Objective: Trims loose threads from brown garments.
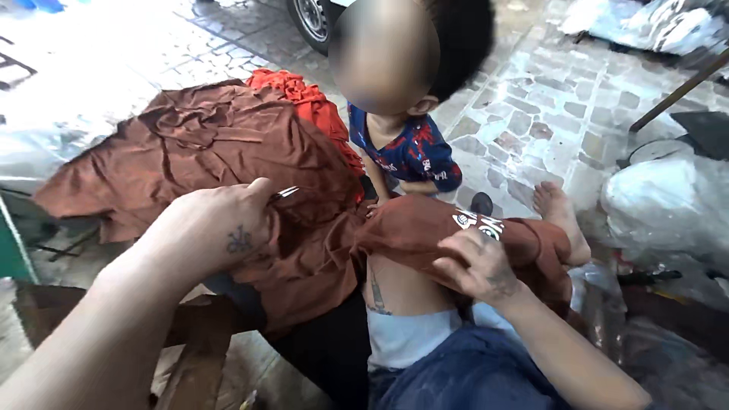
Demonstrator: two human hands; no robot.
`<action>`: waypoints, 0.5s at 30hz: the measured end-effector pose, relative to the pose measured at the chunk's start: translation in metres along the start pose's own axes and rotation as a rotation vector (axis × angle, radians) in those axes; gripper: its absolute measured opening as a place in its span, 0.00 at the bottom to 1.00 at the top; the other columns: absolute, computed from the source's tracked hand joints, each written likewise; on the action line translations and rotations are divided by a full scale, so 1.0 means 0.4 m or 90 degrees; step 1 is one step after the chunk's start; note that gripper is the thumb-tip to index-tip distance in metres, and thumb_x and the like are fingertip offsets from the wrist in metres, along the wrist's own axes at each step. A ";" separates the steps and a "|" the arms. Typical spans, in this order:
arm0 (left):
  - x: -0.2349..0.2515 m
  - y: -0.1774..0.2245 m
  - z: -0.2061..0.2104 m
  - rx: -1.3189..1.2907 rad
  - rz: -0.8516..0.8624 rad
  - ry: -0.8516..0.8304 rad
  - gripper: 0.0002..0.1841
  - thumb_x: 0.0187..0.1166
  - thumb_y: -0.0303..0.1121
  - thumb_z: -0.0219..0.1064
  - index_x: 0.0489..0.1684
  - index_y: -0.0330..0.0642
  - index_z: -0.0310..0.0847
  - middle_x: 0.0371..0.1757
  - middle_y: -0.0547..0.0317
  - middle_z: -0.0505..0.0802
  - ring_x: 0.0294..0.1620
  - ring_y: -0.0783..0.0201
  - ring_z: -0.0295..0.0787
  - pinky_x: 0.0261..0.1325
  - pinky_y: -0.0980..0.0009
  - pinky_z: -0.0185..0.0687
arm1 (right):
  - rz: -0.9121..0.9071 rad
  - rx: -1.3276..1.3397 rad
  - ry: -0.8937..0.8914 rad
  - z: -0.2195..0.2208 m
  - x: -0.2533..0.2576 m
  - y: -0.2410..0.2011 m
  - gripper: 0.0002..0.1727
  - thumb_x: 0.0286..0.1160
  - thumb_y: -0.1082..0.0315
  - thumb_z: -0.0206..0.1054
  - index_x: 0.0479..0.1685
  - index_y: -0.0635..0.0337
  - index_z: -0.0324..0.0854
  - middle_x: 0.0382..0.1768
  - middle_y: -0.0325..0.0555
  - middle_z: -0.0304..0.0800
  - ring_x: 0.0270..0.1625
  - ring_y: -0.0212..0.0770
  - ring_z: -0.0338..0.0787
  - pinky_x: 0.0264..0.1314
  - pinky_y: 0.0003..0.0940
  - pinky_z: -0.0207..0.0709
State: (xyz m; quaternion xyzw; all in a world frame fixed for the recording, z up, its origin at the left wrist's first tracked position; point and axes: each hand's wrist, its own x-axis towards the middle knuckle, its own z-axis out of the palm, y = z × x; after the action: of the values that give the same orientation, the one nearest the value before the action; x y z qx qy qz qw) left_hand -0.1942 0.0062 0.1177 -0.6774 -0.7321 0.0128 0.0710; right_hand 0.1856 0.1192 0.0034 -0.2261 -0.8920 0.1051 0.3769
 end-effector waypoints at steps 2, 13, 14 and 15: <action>-0.004 0.057 -0.063 0.031 -0.029 -0.060 0.09 0.70 0.31 0.71 0.43 0.44 0.79 0.25 0.52 0.86 0.26 0.44 0.88 0.23 0.44 0.77 | -0.032 -0.017 -0.057 0.063 0.025 -0.051 0.26 0.82 0.43 0.62 0.54 0.56 0.90 0.44 0.51 0.93 0.50 0.50 0.93 0.55 0.47 0.87; 0.083 -0.115 -0.003 0.063 -0.363 -0.395 0.17 0.87 0.21 0.58 0.71 0.28 0.73 0.60 0.21 0.86 0.66 0.22 0.82 0.65 0.23 0.69 | 0.013 0.100 -0.081 0.035 -0.013 0.073 0.12 0.80 0.68 0.62 0.38 0.62 0.90 0.39 0.48 0.95 0.47 0.44 0.94 0.56 0.38 0.86; 0.044 -0.199 0.017 0.021 -0.298 -0.371 0.16 0.87 0.20 0.55 0.67 0.20 0.73 0.56 0.15 0.85 0.61 0.18 0.82 0.59 0.21 0.71 | 0.026 0.105 -0.072 0.019 -0.022 0.074 0.12 0.80 0.68 0.62 0.42 0.63 0.91 0.40 0.48 0.95 0.48 0.44 0.94 0.57 0.38 0.86; -0.018 -0.316 0.051 -0.049 -0.188 -0.291 0.14 0.85 0.20 0.55 0.58 0.14 0.75 0.45 0.12 0.86 0.46 0.16 0.85 0.42 0.20 0.74 | 0.039 0.106 -0.066 0.002 -0.034 0.073 0.12 0.81 0.67 0.63 0.47 0.63 0.91 0.41 0.48 0.95 0.48 0.43 0.94 0.58 0.37 0.86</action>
State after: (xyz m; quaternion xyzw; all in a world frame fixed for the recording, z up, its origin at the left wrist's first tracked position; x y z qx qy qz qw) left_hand -0.3213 -0.0096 0.1115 -0.5454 -0.8198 0.1265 -0.1207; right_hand 0.2030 0.1382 -0.0160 -0.2155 -0.8912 0.2023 0.3440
